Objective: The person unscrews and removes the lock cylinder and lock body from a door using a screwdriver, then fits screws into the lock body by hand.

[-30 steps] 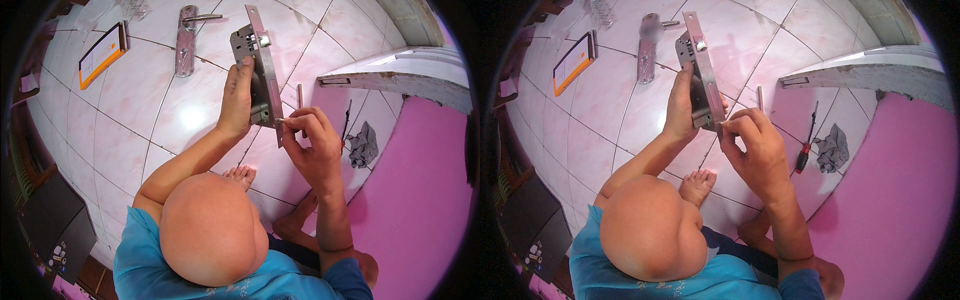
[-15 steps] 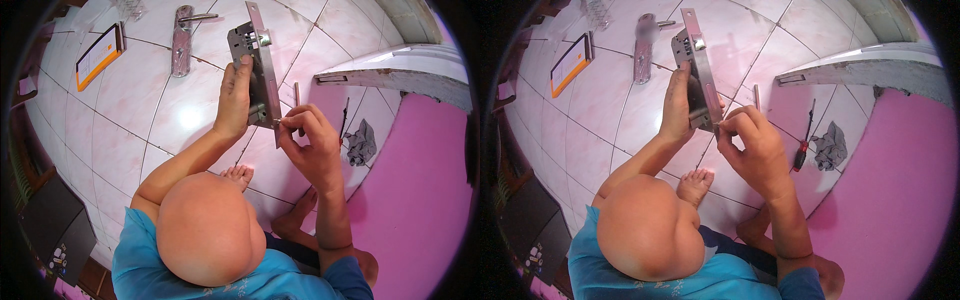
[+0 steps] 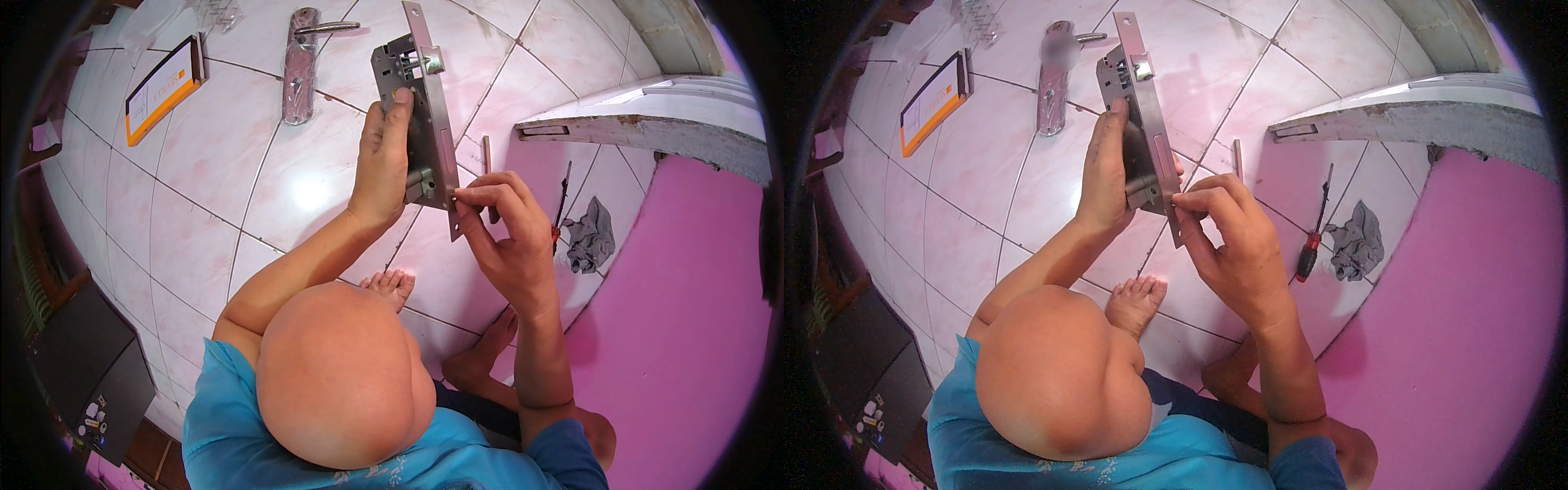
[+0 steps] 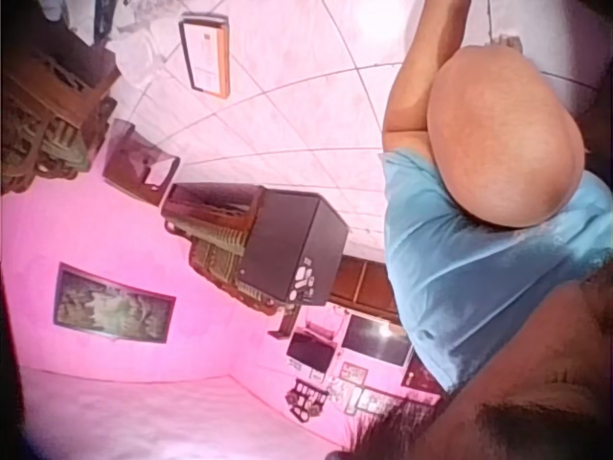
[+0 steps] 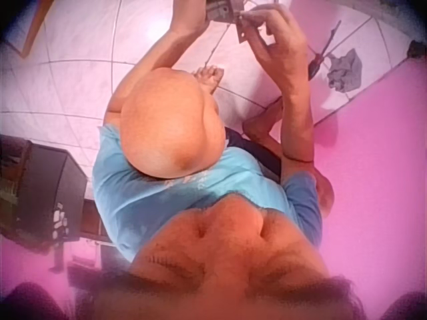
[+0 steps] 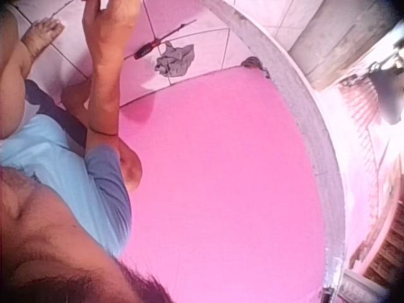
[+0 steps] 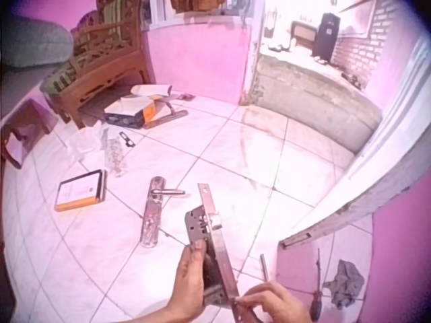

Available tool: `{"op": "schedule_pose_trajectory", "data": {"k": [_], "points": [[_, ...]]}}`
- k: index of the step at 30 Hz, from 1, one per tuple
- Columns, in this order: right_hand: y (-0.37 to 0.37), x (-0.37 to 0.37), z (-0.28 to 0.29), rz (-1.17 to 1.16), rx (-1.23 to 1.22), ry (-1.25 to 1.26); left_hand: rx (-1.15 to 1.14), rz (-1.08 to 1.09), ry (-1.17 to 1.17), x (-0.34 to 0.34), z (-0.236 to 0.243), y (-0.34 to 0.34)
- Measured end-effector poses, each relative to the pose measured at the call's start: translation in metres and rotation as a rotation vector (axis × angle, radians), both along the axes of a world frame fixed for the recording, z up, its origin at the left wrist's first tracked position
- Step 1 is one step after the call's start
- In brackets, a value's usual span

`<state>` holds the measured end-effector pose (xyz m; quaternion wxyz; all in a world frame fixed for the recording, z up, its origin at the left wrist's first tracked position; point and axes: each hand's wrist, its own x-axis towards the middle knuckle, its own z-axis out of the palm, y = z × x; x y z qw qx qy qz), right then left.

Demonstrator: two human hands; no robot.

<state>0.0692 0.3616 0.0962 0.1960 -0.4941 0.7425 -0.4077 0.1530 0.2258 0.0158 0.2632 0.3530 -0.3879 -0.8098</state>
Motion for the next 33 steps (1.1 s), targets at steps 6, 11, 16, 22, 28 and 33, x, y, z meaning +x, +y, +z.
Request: {"op": "schedule_pose_trajectory", "data": {"k": [6, 11, 16, 22, 28, 33], "points": [[0.003, -0.004, -0.006, -0.03, 0.001, -0.103, -0.02, -0.021, -0.009, 0.0, 0.002, 0.0], [0.004, -0.005, -0.007, -0.045, 0.019, -0.148, -0.057, -0.027, -0.033, 0.001, 0.003, 0.0], [0.003, -0.005, -0.001, -0.032, 0.071, -0.092, -0.114, -0.017, -0.059, 0.002, 0.005, 0.0], [0.002, -0.004, 0.004, -0.013, 0.095, -0.029, -0.142, -0.001, -0.051, 0.001, 0.005, 0.002], [0.002, -0.003, 0.002, 0.0, 0.099, 0.036, -0.132, 0.011, -0.064, 0.001, 0.001, 0.002], [0.001, 0.0, -0.002, -0.016, 0.053, 0.034, -0.095, 0.01, -0.05, 0.0, 0.005, 0.002]]}}
